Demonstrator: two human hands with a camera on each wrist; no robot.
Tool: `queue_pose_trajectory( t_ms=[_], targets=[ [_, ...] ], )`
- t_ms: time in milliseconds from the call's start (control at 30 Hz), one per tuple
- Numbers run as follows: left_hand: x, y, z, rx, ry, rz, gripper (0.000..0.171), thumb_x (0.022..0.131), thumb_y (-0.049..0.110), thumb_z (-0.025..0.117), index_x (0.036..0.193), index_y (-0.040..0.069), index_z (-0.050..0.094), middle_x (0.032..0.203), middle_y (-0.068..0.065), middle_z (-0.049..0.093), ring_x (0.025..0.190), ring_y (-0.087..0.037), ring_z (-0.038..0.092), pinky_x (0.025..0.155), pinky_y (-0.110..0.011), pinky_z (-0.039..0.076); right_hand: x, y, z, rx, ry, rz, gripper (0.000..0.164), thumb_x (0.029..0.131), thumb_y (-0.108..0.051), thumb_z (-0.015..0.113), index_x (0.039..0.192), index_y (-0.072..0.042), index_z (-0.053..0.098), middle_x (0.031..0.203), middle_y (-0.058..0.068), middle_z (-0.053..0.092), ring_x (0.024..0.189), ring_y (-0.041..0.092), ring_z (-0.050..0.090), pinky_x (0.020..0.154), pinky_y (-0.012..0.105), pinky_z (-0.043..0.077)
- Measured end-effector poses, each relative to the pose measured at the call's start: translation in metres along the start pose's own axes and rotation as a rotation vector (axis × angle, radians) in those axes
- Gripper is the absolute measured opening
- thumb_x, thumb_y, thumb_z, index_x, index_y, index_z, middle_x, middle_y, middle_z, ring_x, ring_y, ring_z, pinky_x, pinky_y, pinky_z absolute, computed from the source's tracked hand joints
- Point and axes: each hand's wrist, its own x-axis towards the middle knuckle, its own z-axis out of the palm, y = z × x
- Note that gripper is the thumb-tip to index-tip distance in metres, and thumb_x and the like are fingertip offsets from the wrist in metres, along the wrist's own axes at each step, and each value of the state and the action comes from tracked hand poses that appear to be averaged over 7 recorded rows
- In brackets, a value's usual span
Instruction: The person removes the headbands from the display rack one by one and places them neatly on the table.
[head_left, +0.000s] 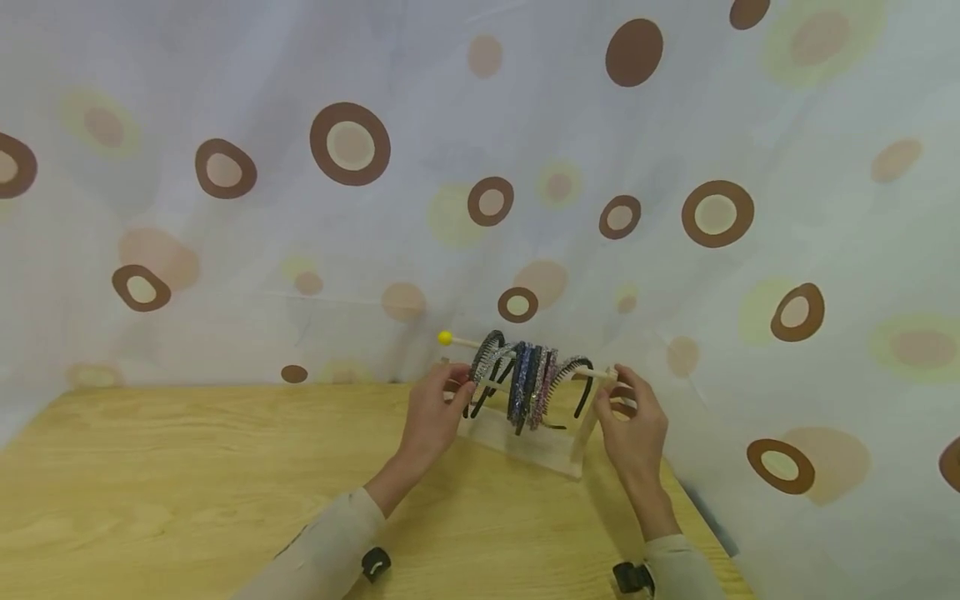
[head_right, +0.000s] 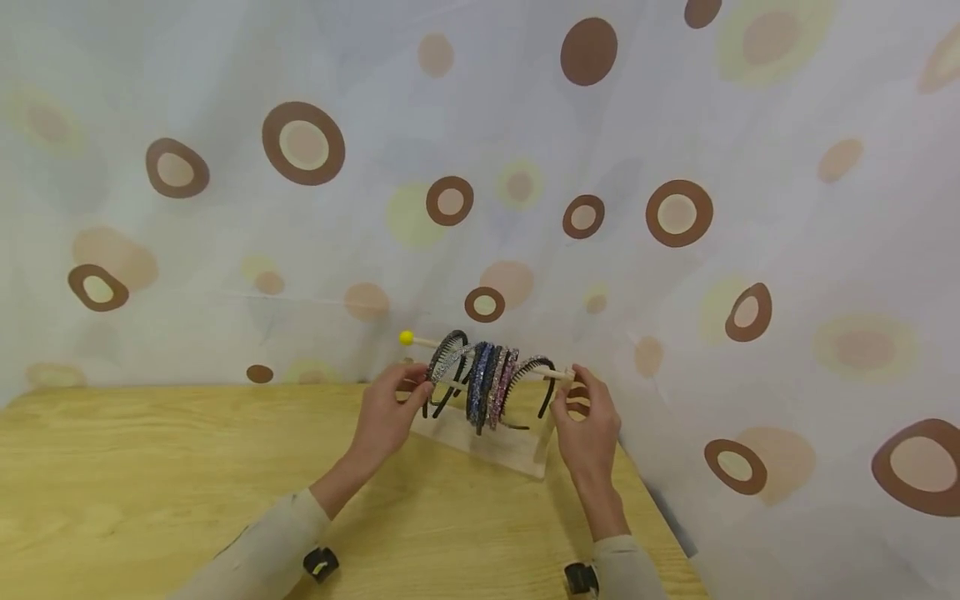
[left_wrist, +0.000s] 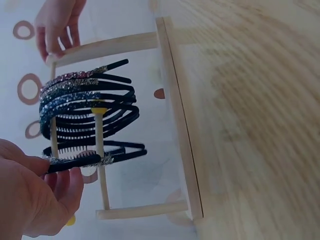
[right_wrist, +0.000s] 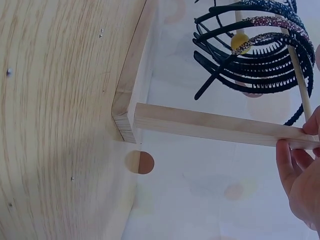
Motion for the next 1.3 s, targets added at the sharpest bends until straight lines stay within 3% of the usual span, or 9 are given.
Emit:
queue_pose_trajectory(
  t_ms=[400, 600, 900, 1133, 1300],
  targets=[
    [0.009, 0.002, -0.031, 0.055, 0.089, 0.038, 0.023, 0.096, 0.005, 0.072, 0.119, 0.001, 0.070, 0.106, -0.010, 0.066, 0.094, -0.027, 0.069, 0.075, -0.034, 0.060, 0.001, 0.001, 0.005, -0.004, -0.014, 0.024, 0.043, 0.092, 0.000, 0.067, 0.135, -0.004, 0.064, 0.122, 0.010, 0.067, 0.096, 0.017, 0.065, 0.075, 0.016, 0.053],
    [0.011, 0.001, -0.039, 0.060, 0.137, 0.053, 0.020, 0.094, 0.004, 0.074, 0.114, 0.001, 0.072, 0.106, -0.010, 0.068, 0.092, -0.029, 0.070, 0.075, -0.040, 0.060, 0.000, 0.002, 0.003, -0.018, -0.008, 0.015, 0.043, 0.092, 0.000, 0.067, 0.134, -0.004, 0.065, 0.121, 0.009, 0.068, 0.096, 0.015, 0.065, 0.075, 0.016, 0.054],
    [0.014, 0.001, -0.043, -0.017, 0.192, 0.035, 0.020, 0.095, 0.000, 0.071, 0.115, -0.003, 0.069, 0.106, -0.014, 0.068, 0.092, -0.030, 0.070, 0.072, -0.030, 0.059, 0.001, 0.004, 0.002, -0.021, -0.002, -0.007, 0.043, 0.091, 0.004, 0.066, 0.133, -0.004, 0.066, 0.120, 0.013, 0.068, 0.095, 0.022, 0.067, 0.074, 0.014, 0.053],
    [0.018, 0.006, -0.054, -0.078, 0.249, 0.030, 0.019, 0.096, 0.002, 0.070, 0.114, -0.003, 0.069, 0.105, -0.013, 0.067, 0.091, -0.026, 0.070, 0.070, -0.027, 0.059, 0.003, 0.006, -0.003, -0.037, 0.011, -0.002, 0.041, 0.091, 0.001, 0.067, 0.132, -0.004, 0.067, 0.119, 0.008, 0.069, 0.094, 0.009, 0.065, 0.074, 0.016, 0.054],
    [0.022, 0.007, -0.065, -0.110, 0.264, 0.027, 0.020, 0.096, 0.001, 0.071, 0.114, -0.004, 0.069, 0.107, -0.016, 0.067, 0.091, -0.028, 0.070, 0.070, -0.027, 0.059, 0.003, 0.008, -0.009, -0.056, 0.028, 0.002, 0.042, 0.091, 0.002, 0.066, 0.132, -0.004, 0.067, 0.119, 0.009, 0.069, 0.093, 0.008, 0.065, 0.074, 0.014, 0.053]
  ],
)
